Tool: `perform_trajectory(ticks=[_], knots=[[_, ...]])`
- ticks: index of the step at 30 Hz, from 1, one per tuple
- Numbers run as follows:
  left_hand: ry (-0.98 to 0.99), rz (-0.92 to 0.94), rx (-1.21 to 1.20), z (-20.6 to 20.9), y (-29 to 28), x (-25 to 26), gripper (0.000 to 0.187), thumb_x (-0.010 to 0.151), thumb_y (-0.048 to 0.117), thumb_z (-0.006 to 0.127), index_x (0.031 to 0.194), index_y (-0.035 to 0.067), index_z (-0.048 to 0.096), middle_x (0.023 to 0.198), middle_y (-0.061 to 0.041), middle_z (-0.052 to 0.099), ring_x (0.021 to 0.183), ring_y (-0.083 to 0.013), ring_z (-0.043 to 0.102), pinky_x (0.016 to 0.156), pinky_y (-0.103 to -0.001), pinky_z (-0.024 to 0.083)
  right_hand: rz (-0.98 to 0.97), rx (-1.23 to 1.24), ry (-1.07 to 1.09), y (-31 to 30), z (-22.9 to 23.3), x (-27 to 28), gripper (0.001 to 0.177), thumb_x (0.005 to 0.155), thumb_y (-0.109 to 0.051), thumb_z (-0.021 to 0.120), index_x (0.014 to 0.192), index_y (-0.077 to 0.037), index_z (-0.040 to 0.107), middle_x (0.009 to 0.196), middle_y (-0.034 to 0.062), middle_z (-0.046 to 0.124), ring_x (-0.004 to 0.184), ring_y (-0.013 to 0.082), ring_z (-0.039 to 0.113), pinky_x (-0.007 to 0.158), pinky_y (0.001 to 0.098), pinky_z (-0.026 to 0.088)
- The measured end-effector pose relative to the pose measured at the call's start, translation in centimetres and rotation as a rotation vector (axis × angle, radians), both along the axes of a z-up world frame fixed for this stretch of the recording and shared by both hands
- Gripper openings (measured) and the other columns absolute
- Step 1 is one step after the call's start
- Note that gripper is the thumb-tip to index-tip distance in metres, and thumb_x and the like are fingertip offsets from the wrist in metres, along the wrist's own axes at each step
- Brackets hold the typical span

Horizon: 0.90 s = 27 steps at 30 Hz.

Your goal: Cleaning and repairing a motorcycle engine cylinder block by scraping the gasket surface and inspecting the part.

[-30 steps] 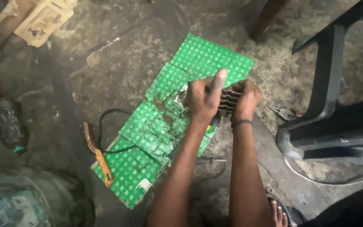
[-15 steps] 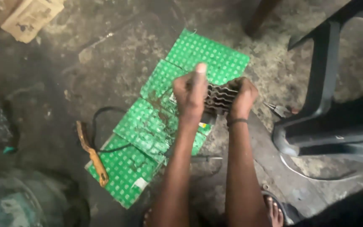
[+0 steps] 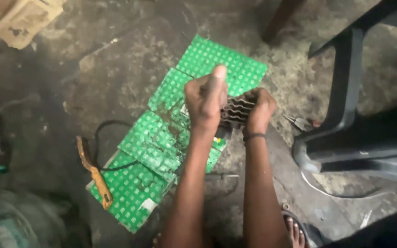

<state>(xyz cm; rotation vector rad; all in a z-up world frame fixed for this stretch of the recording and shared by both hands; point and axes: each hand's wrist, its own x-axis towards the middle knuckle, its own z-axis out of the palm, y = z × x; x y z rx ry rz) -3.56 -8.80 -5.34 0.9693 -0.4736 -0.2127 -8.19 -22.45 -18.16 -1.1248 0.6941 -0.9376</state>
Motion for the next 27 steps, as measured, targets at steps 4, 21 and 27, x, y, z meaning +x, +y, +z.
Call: perform_trajectory(ticks=[4, 21, 27], knots=[[-0.268, 0.122, 0.224, -3.8, -1.7, 1.4, 0.05, 0.101, 0.037, 0.062, 0.06, 0.009, 0.05, 0.058, 0.007, 0.046, 0.054, -0.0054, 0.039, 0.05, -0.03, 0.026, 0.002, 0.133, 0.01, 0.2, 1.9, 1.3, 0.028, 0.09, -0.023, 0.053, 0.077, -0.001, 0.064, 0.072, 0.0089, 0.065, 0.06, 0.0194, 0.063, 0.056, 0.0337, 0.051], [0.075, 0.154, -0.069, 0.4, 0.9, -0.5, 0.053, 0.107, 0.029, 0.061, 0.059, 0.014, 0.042, 0.055, 0.006, 0.038, 0.048, -0.0062, 0.031, 0.047, -0.027, 0.023, -0.006, 0.048, 0.004, -0.8, 0.1, 1.8, 0.031, 0.092, -0.025, 0.054, 0.077, 0.0, 0.066, 0.073, 0.008, 0.066, 0.064, 0.0176, 0.06, 0.062, 0.0331, 0.048], [0.073, 0.272, 0.018, -5.5, -1.9, -2.8, 0.044, 0.1, 0.027, 0.062, 0.061, 0.009, 0.049, 0.056, 0.004, 0.049, 0.047, -0.0098, 0.042, 0.044, -0.031, 0.03, 0.0, 0.32, 0.063, 0.4, 3.2, 1.0, 0.026, 0.087, -0.024, 0.053, 0.076, -0.003, 0.064, 0.068, 0.0078, 0.064, 0.057, 0.0231, 0.06, 0.055, 0.039, 0.048]])
